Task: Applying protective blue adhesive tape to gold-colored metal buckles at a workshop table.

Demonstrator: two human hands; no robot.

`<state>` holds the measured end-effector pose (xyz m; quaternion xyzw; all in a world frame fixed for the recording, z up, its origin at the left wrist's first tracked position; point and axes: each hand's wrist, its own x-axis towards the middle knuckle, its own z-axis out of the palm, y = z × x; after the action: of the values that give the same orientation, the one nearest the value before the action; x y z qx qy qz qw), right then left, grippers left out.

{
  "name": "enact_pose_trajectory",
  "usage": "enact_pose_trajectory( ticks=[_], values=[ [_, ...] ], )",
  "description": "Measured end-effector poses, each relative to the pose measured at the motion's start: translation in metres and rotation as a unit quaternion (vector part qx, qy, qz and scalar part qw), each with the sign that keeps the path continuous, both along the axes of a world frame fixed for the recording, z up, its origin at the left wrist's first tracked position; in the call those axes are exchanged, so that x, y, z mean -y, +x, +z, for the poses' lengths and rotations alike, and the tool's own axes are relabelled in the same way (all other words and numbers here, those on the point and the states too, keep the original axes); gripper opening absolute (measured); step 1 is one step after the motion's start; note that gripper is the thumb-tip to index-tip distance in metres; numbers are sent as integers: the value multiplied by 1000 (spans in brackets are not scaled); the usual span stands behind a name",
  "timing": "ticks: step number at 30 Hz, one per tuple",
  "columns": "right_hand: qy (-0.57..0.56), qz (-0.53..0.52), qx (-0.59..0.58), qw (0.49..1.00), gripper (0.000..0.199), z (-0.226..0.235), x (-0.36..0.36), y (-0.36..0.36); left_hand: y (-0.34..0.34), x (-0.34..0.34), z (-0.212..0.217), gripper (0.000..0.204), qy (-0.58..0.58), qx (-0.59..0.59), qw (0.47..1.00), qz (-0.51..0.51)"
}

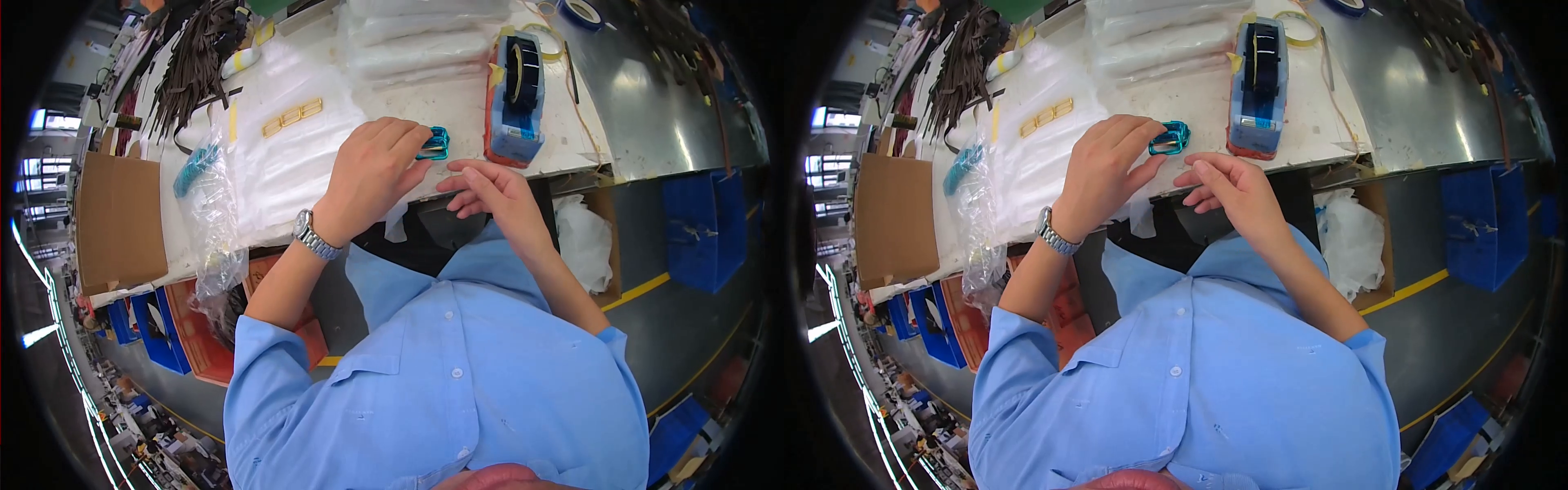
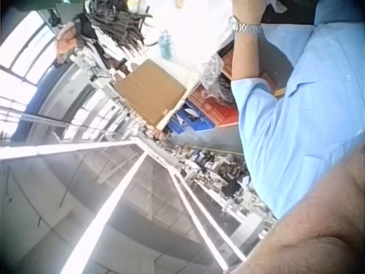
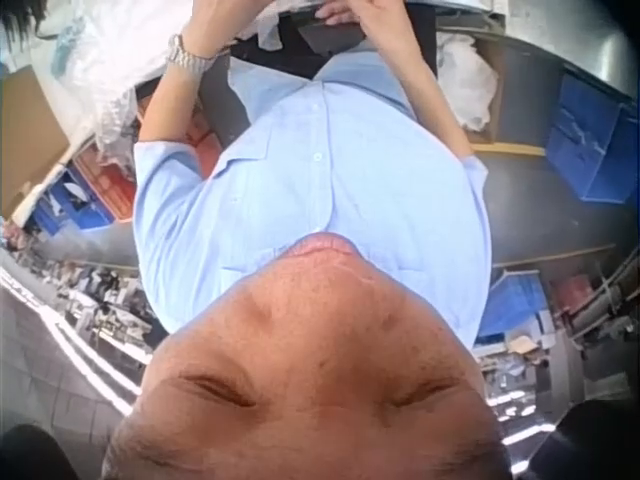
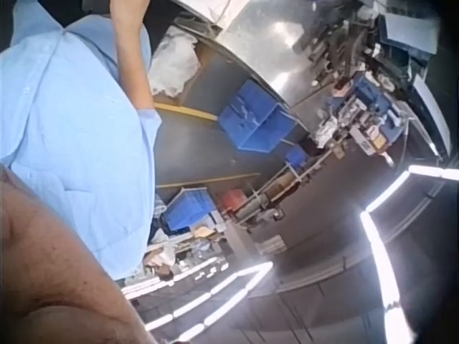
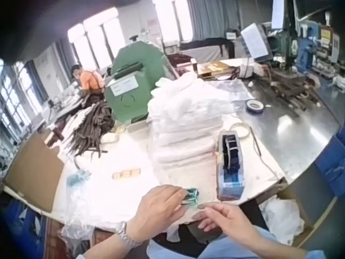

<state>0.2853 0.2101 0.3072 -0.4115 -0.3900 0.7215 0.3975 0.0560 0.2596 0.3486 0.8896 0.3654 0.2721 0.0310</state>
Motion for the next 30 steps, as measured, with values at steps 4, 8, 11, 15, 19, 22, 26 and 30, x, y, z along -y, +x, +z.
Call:
enact_pose_trajectory(
  ticks=[4, 8, 11, 15, 19, 22, 26, 30],
  values=[
    [46, 3, 25, 999, 35, -20, 6, -3, -1, -15, -7, 35, -10, -16, 1000, 2],
    [86, -17, 64, 994, 36, -19, 8, -9, 0, -21, -4, 34, -38, -16, 999, 1],
    [155, -56, 128, 978, 42, -11, 9, -16, 0, -25, -7, 33, -76, 17, 997, -26],
    [290, -108, 263, 914, 62, -2, 6, -29, -4, -29, -5, 34, -173, -2, 985, -10],
    [319, -74, 323, 888, 70, -2, -5, -35, -6, -30, -2, 33, -207, 31, 978, 6],
    [355, -59, 403, 841, 71, -12, -18, -37, -2, -27, -2, 33, -198, 13, 980, 11],
    [415, -64, 433, 798, 69, -20, -34, -39, 0, -23, -2, 34, -168, -20, 985, 19],
    [423, -68, 454, 782, 66, -24, -42, -39, -1, -25, -6, 37, -157, -28, 987, 5]
  ],
)
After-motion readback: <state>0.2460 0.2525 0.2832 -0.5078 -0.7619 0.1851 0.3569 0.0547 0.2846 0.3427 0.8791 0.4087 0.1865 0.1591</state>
